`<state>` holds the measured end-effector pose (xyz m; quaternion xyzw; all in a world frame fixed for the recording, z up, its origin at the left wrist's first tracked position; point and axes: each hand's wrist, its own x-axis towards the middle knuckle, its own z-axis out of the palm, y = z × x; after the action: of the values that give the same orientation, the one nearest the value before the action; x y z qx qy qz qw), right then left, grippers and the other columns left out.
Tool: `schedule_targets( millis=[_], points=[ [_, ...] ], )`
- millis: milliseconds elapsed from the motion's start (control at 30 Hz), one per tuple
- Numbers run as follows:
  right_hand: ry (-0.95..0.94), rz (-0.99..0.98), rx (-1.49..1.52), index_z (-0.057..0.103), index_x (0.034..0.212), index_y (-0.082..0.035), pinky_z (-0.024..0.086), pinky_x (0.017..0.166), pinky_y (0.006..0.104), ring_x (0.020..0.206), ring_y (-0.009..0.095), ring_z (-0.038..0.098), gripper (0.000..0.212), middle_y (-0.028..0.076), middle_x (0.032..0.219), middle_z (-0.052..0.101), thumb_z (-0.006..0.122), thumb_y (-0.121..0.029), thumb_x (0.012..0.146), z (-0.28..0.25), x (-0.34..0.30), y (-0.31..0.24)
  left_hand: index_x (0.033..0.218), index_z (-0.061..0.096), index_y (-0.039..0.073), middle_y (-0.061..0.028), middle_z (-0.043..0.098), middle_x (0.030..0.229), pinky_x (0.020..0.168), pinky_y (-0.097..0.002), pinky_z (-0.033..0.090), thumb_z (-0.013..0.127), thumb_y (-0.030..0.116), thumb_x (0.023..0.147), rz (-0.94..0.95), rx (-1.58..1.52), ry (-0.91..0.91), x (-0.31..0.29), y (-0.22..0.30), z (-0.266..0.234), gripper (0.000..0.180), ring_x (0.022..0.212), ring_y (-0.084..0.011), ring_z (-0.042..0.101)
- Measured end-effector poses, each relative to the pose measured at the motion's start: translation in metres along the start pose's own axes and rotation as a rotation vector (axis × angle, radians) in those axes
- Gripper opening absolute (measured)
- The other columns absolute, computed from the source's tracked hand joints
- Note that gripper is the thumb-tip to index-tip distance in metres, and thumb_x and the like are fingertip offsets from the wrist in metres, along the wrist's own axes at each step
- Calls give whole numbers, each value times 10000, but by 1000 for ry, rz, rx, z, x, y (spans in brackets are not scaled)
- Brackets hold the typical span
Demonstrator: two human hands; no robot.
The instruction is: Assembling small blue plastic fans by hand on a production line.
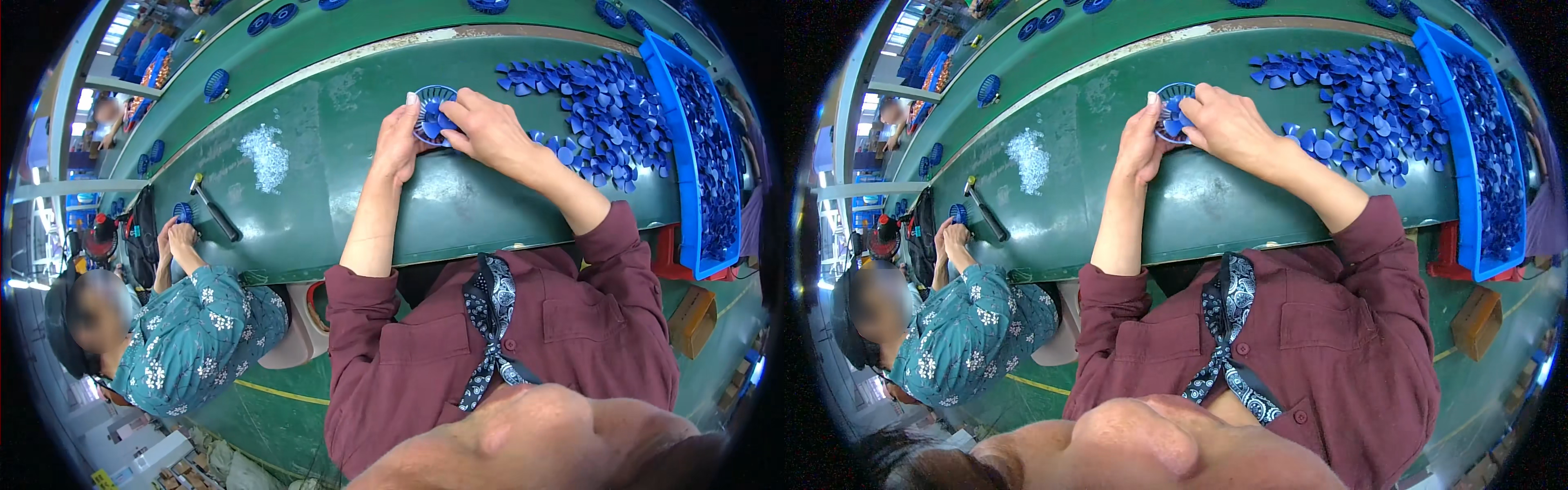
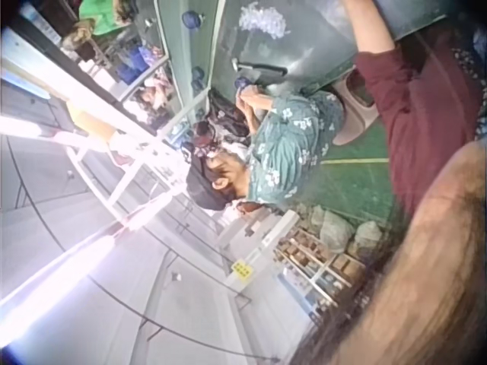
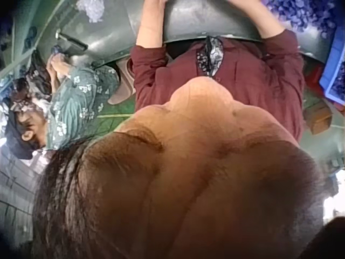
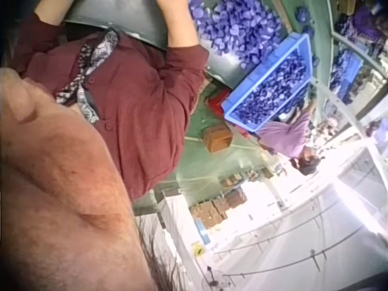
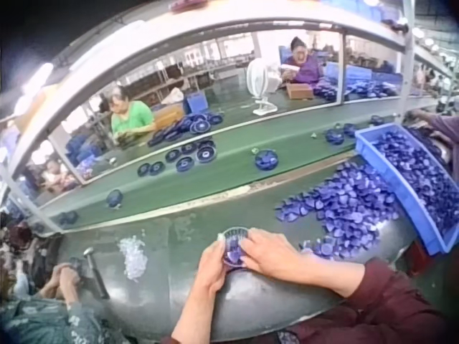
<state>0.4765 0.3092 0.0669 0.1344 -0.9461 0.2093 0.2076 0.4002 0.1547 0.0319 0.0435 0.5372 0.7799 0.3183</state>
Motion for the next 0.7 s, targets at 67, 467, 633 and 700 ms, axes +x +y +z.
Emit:
schedule_targets(
  millis=[67, 467, 633, 700],
  points=[
    [-13, -2, -32, 567, 1000, -64, 482, 620, 410, 764, 311, 578, 281, 116, 858, 522, 683, -171, 768, 5, 1, -1, 1036, 582, 42, -29, 627, 886, 650, -292, 529, 495, 424, 956, -10, -9, -21, -2, -1, 2, 399, 754, -112, 604],
    [178, -19, 22, 571, 1141, -36, 495, 747, 362, 919, 304, 580, 490, 131, 1008, 592, 754, -201, 718, 3, 5, 23, 1056, 589, -55, -54, 643, 887, 699, -235, 485, 656, 70, 840, 332, 250, 5, -2, -6, 6, 258, 759, -96, 577],
    [-275, 328, 437, 608, 883, 38, 442, 621, 341, 656, 184, 557, 409, 127, 699, 611, 785, -285, 705, 2, 5, 36, 983, 616, -39, -53, 646, 830, 665, -261, 478, 676, 109, 810, 376, 502, 10, -6, -10, 5, 235, 737, -89, 559],
    [-328, 346, 480, 611, 864, 32, 438, 613, 327, 659, 157, 548, 397, 100, 687, 606, 789, -285, 704, 6, 4, 44, 977, 619, -45, -54, 646, 829, 669, -261, 477, 677, 108, 812, 293, 482, -57, -6, -7, 6, 232, 736, -94, 563]
  ],
)
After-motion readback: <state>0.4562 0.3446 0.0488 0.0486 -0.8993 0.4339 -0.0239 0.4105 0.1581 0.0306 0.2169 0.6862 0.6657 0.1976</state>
